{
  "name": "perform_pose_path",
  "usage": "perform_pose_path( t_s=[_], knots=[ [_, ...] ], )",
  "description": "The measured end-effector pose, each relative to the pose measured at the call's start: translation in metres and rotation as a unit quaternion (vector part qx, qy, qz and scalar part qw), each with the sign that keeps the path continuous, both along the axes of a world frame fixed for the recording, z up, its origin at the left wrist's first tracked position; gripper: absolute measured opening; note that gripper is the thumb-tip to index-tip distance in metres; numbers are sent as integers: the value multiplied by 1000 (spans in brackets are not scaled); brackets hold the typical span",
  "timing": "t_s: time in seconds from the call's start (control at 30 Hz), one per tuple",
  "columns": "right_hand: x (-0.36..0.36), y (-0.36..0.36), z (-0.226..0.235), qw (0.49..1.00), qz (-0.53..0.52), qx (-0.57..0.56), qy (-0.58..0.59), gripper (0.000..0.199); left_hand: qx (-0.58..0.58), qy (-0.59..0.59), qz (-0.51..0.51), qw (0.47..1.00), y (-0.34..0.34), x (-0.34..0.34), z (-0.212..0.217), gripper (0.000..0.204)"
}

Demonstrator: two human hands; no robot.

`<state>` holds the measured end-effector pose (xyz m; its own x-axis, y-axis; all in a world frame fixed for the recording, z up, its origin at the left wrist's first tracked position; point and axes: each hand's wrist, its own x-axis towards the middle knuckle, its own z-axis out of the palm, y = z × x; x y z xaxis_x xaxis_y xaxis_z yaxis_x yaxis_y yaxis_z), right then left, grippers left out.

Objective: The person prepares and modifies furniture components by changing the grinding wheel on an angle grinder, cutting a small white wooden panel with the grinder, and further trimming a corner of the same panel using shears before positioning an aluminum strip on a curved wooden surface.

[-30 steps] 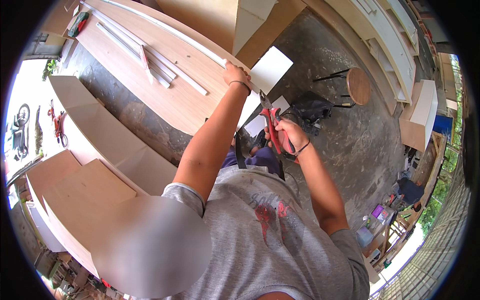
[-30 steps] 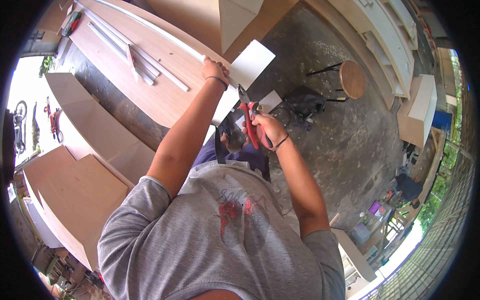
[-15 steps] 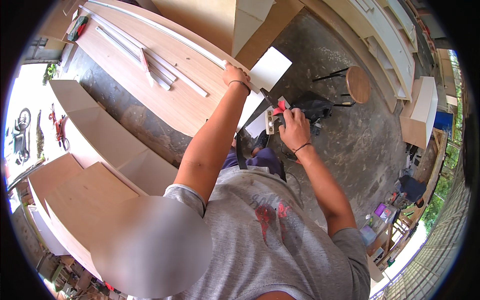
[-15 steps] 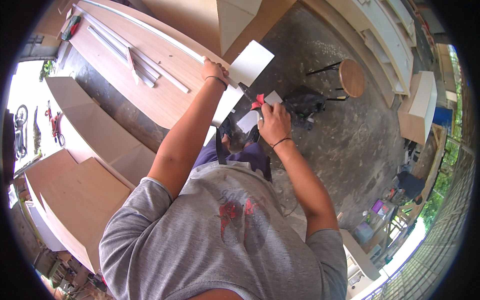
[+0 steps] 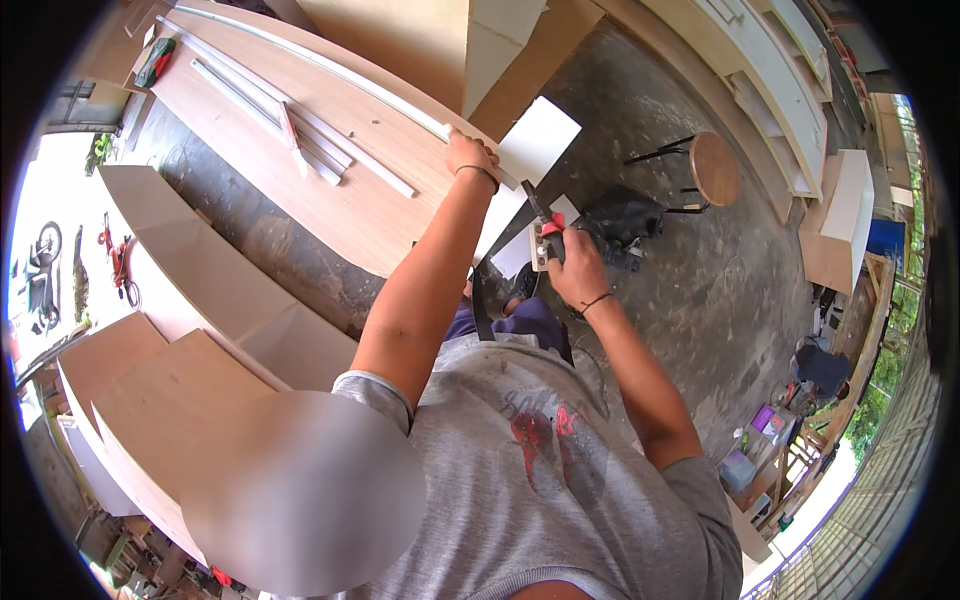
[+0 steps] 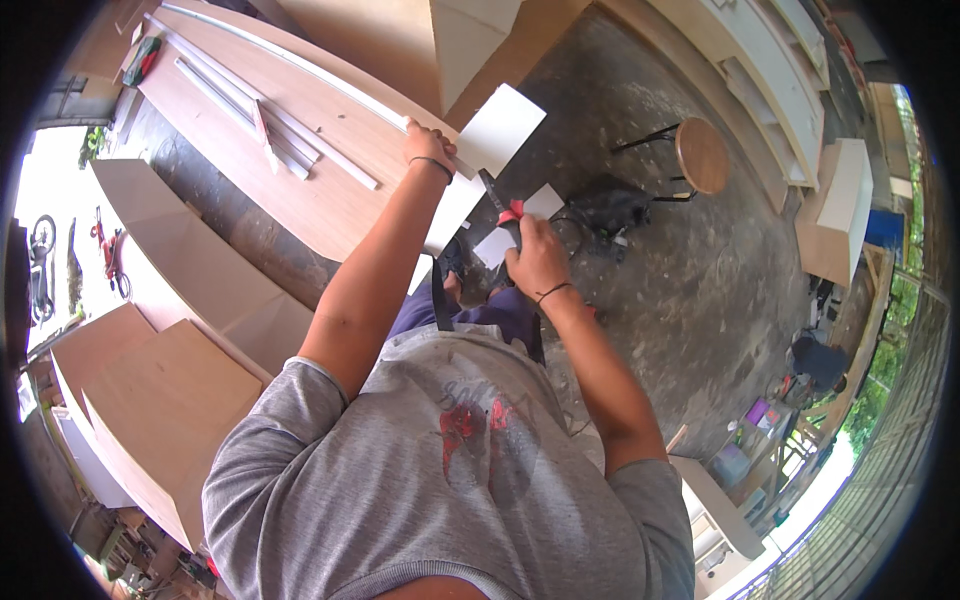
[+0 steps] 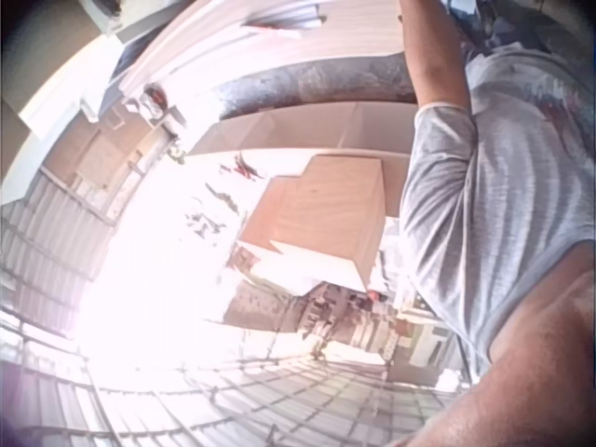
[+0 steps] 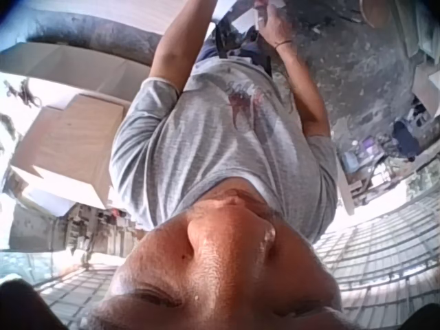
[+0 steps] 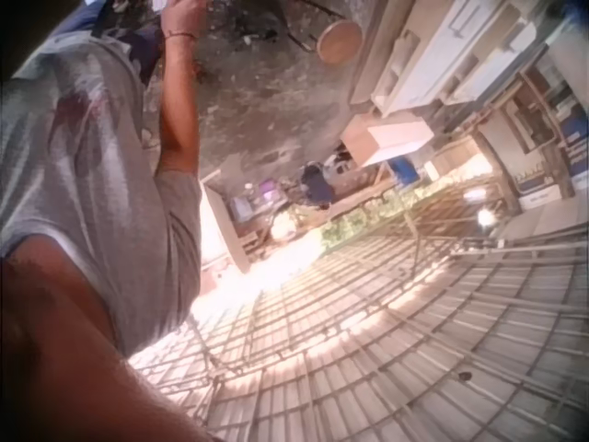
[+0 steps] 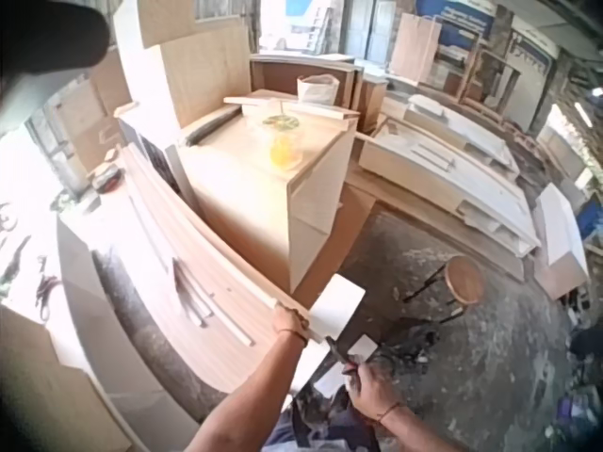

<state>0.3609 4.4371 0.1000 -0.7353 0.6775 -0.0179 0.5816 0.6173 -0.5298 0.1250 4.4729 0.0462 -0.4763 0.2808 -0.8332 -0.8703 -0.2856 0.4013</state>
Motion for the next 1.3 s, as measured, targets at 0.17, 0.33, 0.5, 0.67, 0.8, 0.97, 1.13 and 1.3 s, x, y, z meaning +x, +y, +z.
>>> perform_pose_path(
  t_s=[0.17, 0.33, 0.5, 0.67, 0.8, 0.97, 1.13, 1.3],
  knots=[
    [21, 12, 13, 997, -70, -16, -19, 32, -14, 1, -5, 1000, 3, 1, -1, 38],
    [31, 11, 1, 893, -163, -413, 74, 21, 2, 8, -12, 1000, 2, -2, -9, 37],
    [21, 3, 15, 949, -102, -292, -53, 29, 11, 23, -33, 999, -3, -4, -16, 38],
    [20, 4, -3, 991, -30, -127, -22, 37, 23, 5, -20, 1000, -2, -5, -16, 38],
    [11, 13, -3, 1000, 2, 15, 14, 37, 16, -11, -11, 1000, -1, -5, -14, 37],
    [2, 22, 8, 996, 44, 69, -45, 38, 14, -14, -2, 1000, -1, -5, -11, 38],
    [0, 25, 12, 992, 54, 74, -87, 39, 18, -4, -6, 1000, 0, -4, -14, 37],
    [-3, 24, 8, 997, 41, 33, -56, 36, 30, -4, -21, 999, -1, -5, -19, 36]
  ],
)
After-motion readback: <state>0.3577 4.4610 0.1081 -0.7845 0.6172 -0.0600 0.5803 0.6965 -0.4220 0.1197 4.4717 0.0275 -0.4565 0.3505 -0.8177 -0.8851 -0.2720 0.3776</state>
